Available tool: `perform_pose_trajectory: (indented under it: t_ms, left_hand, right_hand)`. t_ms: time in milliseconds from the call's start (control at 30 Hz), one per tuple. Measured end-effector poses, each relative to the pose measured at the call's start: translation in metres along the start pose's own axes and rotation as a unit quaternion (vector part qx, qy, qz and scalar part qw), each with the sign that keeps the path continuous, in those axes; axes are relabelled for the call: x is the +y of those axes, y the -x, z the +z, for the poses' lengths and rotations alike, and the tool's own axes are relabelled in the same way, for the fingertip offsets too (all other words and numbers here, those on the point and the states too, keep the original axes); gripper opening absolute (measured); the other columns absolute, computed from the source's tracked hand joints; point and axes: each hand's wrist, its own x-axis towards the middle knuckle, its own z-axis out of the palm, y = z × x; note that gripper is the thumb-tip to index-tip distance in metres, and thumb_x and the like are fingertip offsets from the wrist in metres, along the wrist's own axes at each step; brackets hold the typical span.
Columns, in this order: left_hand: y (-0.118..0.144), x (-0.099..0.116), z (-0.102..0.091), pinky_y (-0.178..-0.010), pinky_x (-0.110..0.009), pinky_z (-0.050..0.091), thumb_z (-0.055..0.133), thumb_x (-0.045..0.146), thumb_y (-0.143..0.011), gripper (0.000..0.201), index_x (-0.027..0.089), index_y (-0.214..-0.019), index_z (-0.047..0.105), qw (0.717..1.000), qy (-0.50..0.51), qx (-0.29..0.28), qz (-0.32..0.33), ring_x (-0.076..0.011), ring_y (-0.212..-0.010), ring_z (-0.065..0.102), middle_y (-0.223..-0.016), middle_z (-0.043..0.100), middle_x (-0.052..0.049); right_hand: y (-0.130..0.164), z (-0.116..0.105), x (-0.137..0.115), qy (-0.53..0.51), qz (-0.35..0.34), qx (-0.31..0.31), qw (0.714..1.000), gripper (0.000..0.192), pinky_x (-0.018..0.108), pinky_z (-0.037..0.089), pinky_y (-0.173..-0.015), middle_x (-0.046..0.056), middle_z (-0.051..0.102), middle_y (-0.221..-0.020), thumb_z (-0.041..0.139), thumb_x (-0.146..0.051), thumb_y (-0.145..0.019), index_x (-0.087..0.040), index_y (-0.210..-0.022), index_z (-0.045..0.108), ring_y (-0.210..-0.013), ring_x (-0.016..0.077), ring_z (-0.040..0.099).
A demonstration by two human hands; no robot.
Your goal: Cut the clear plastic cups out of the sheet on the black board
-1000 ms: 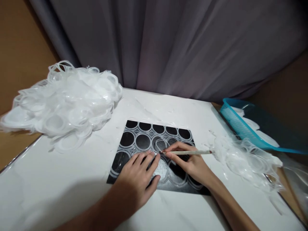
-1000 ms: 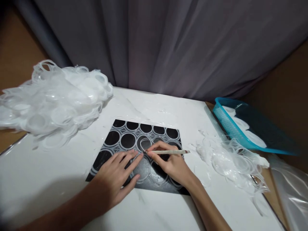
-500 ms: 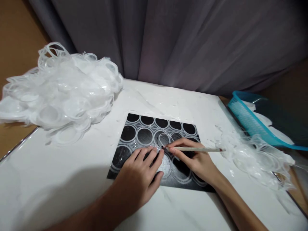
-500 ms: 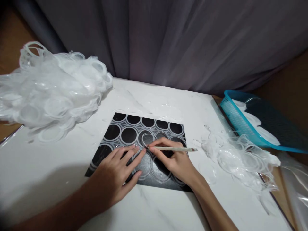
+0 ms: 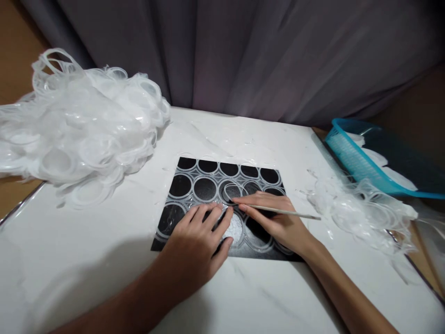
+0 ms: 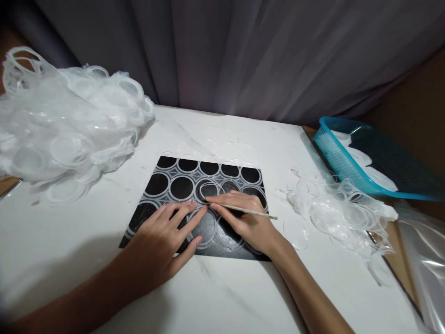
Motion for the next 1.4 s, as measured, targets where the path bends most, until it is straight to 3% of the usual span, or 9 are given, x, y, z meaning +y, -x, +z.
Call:
perform_pose_trajectory:
  t_ms: [333,567,733,867,933,1100,1233,1400]
  left_hand:
    - [-0.001,0.0,0.0,-0.104,-0.048,0.046,0.053,0.03,-0.102,0.047,0.013,-0.145,0.059,1.0,-0.006,-0.004,-0.005,-0.0294,-0.119,0.055,-0.132,0.062,-0.011]
    - [-0.001,-0.001,-0.003,-0.103,-0.048,0.046,0.055,0.031,-0.101,0.044,0.014,-0.141,0.061,0.999,0.029,-0.017,-0.008,-0.0305,-0.119,0.054,-0.131,0.061,-0.011]
    - [0.0,-0.001,-0.003,-0.105,-0.05,0.045,0.054,0.032,-0.1,0.042,0.014,-0.137,0.063,0.999,0.051,-0.012,-0.011,-0.0314,-0.119,0.053,-0.129,0.061,-0.01]
    - [0.002,-0.001,0.0,-0.109,-0.053,0.04,0.054,0.033,-0.101,0.043,0.013,-0.139,0.062,0.998,0.06,0.007,-0.01,-0.0335,-0.123,0.051,-0.134,0.059,-0.011]
    - [0.003,-0.001,0.002,-0.11,-0.055,0.038,0.052,0.035,-0.102,0.044,0.013,-0.14,0.061,0.998,0.058,0.007,-0.014,-0.0349,-0.125,0.05,-0.135,0.059,-0.012]
    - [0.002,-0.001,0.004,-0.107,-0.054,0.037,0.048,0.039,-0.104,0.049,0.014,-0.144,0.058,0.999,0.041,-0.019,-0.022,-0.0345,-0.122,0.05,-0.131,0.058,-0.012]
    - [0.002,-0.001,0.001,-0.11,-0.054,0.034,0.045,0.041,-0.105,0.051,0.015,-0.147,0.056,0.999,0.033,-0.025,-0.024,-0.0344,-0.126,0.047,-0.134,0.057,-0.012]
    - [0.004,-0.002,-0.003,-0.113,-0.052,0.032,0.041,0.045,-0.108,0.052,0.018,-0.151,0.051,0.998,0.036,-0.042,-0.028,-0.0315,-0.127,0.046,-0.137,0.056,-0.009]
  right_hand:
    - [0.001,0.0,0.0,-0.001,0.013,0.005,1.0,0.022,0.037,0.062,-0.088,0.0,0.079,-0.111,0.068,-0.02,-0.1,-0.027,-0.116,0.08,-0.101,0.0191,0.074]
    - [0.006,-0.001,0.0,0.141,-0.123,-0.056,0.981,0.042,0.039,0.056,-0.096,0.005,0.071,-0.134,0.059,-0.008,-0.102,-0.022,-0.141,0.062,-0.114,0.0174,0.072]
    - [0.016,0.004,0.006,0.275,-0.134,-0.088,0.948,0.05,0.042,0.055,-0.103,0.005,0.058,-0.151,0.053,-0.012,-0.106,-0.024,-0.155,0.047,-0.127,0.0187,0.066]
    - [0.011,0.005,0.009,0.303,-0.143,-0.086,0.938,0.056,0.042,0.055,-0.103,0.005,0.058,-0.151,0.051,-0.01,-0.106,-0.025,-0.159,0.041,-0.126,0.0188,0.066]
    - [0.002,0.004,0.011,0.279,-0.144,-0.081,0.946,0.054,0.042,0.054,-0.104,0.004,0.062,-0.147,0.052,-0.009,-0.106,-0.026,-0.157,0.044,-0.122,0.0179,0.068]
    - [-0.023,-0.001,0.012,0.21,-0.143,-0.072,0.964,0.047,0.039,0.056,-0.088,0.004,0.075,-0.123,0.054,-0.009,-0.104,-0.024,-0.148,0.055,-0.103,0.0186,0.072]
    - [-0.032,-0.005,0.007,0.2,-0.109,-0.076,0.971,0.035,0.036,0.056,-0.081,0.003,0.076,-0.123,0.057,-0.014,-0.105,-0.024,-0.136,0.066,-0.094,0.0177,0.071]
    - [-0.027,-0.006,0.006,0.157,-0.043,-0.051,0.985,0.029,0.036,0.057,-0.088,0.001,0.076,-0.121,0.06,-0.02,-0.105,-0.028,-0.13,0.071,-0.102,0.0175,0.071]
